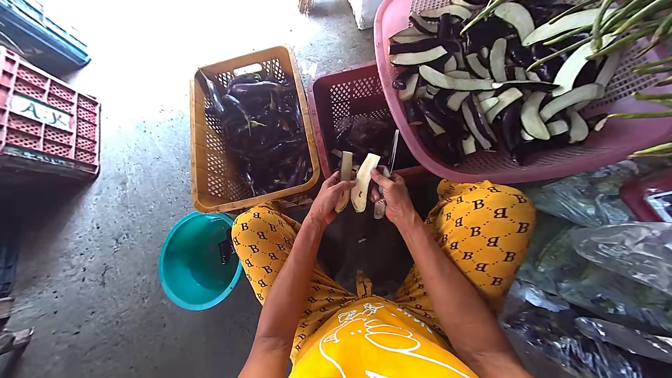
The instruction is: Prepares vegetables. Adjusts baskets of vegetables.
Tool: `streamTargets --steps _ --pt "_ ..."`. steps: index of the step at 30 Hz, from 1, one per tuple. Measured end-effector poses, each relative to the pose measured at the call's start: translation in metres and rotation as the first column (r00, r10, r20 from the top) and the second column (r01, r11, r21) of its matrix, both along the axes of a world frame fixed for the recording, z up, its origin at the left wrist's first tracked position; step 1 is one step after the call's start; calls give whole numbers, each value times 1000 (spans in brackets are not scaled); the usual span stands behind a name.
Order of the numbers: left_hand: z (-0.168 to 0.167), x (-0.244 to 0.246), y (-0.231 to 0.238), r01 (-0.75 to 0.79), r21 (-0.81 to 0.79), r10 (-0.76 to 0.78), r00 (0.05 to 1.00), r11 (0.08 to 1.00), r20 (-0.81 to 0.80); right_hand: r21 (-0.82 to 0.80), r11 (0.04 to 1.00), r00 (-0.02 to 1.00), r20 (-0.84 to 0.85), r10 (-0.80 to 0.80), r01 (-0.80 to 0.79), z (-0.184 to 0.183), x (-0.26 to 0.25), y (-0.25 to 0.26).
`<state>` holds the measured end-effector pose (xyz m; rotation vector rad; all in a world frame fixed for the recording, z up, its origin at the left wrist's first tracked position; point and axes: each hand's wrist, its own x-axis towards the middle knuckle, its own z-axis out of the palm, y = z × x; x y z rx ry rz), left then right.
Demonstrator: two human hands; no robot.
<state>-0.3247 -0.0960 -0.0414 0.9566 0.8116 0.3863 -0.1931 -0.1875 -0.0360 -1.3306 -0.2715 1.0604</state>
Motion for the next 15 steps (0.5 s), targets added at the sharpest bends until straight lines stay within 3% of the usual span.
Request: streamTargets --steps 4,7,11,15 --pt "-7 0 -1 18 211 -19 1000 977 1 -3 995 985 146 95 -96 -1 -1 -2" --pt "-8 2 -3 -67 261 61 998 963 29 1 995 967 233 101 -104 -1 1 -3" --pt "-3 0 -1 -244 180 229 968 953 103 -153 964 937 245 249 -216 -2 5 -5" --pt "3 -2 5 -316 48 310 945 947 103 -259 931 913 253 321 -256 1 8 -4"
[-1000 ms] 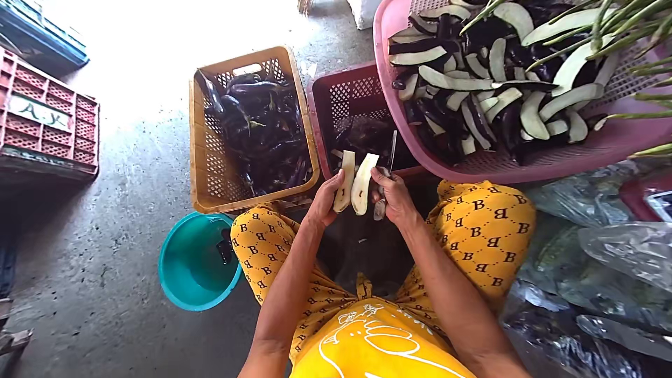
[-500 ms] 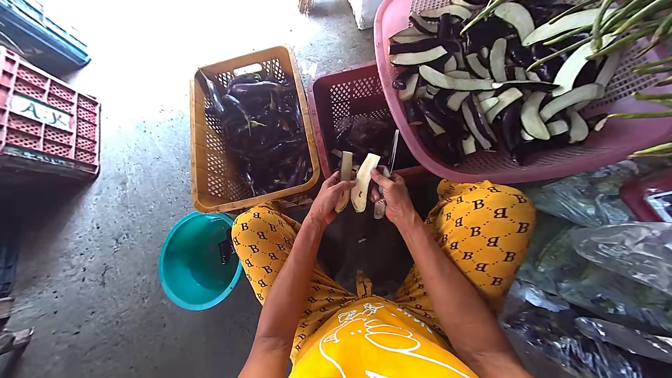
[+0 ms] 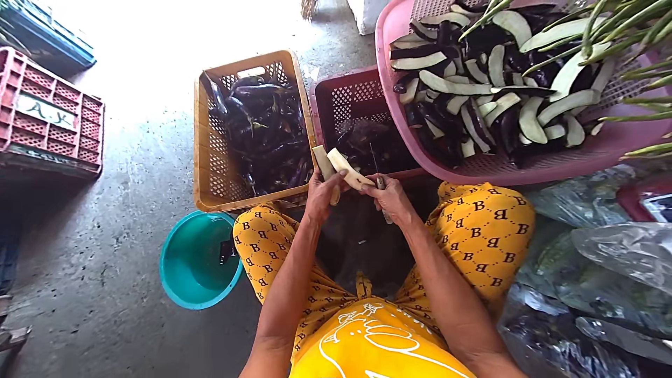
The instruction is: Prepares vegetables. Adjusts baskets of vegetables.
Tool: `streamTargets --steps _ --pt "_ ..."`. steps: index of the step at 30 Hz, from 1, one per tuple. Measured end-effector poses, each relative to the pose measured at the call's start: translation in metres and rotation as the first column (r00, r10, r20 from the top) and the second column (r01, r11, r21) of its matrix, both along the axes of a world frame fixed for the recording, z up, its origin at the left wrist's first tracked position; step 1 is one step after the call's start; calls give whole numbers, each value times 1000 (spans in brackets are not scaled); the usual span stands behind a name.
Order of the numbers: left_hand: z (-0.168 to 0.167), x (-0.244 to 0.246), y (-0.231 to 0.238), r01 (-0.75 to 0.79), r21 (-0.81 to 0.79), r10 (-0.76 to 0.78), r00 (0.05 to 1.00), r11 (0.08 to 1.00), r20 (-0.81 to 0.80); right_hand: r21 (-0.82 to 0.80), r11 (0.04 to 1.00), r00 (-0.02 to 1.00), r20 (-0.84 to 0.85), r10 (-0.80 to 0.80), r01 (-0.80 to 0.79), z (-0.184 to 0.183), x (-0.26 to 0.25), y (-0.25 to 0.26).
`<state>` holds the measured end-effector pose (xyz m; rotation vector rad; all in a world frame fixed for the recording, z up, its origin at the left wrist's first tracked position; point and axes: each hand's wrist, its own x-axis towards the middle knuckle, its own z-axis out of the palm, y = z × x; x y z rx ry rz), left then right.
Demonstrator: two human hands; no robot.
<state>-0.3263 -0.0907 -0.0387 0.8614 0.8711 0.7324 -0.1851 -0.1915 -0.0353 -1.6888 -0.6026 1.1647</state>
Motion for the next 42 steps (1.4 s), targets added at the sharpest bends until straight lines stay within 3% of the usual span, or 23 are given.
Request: streamTargets --steps 5,7,11,15,20,25,34,38,42 --pt "-3 -7 3 -31 -99 26 998 995 -49 -69 994 996 22 88 -87 -4 6 0" --pt "-7 -5 -2 -90 -162 81 995 983 -64 -146 985 971 205 125 -96 -7 1 -1" --pt "-15 2 -13 -295 -231 279 955 927 -99 -293 956 845 504 178 -27 11 -18 -5" --pt "-19 8 -23 -385 -251 374 923 888 -91 -387 912 665 647 374 -137 19 -42 -17" --pt "-21 9 -29 -406 -215 394 914 888 -97 -226 961 449 851 274 -159 3 -67 -37" --pt "-21 10 -31 -407 -207 391 913 890 -113 -262 954 353 887 296 -143 -2 -73 -38" --pt "-22 10 -30 -413 -203 391 910 888 -138 -404 901 343 833 434 -157 22 -76 -26" --pt "-22 10 -28 -416 -216 398 909 883 -122 -575 787 456 651 606 -224 43 -64 -4" --pt "-27 9 -28 -421 -217 404 907 881 -119 -511 828 521 654 549 -232 26 -57 10"
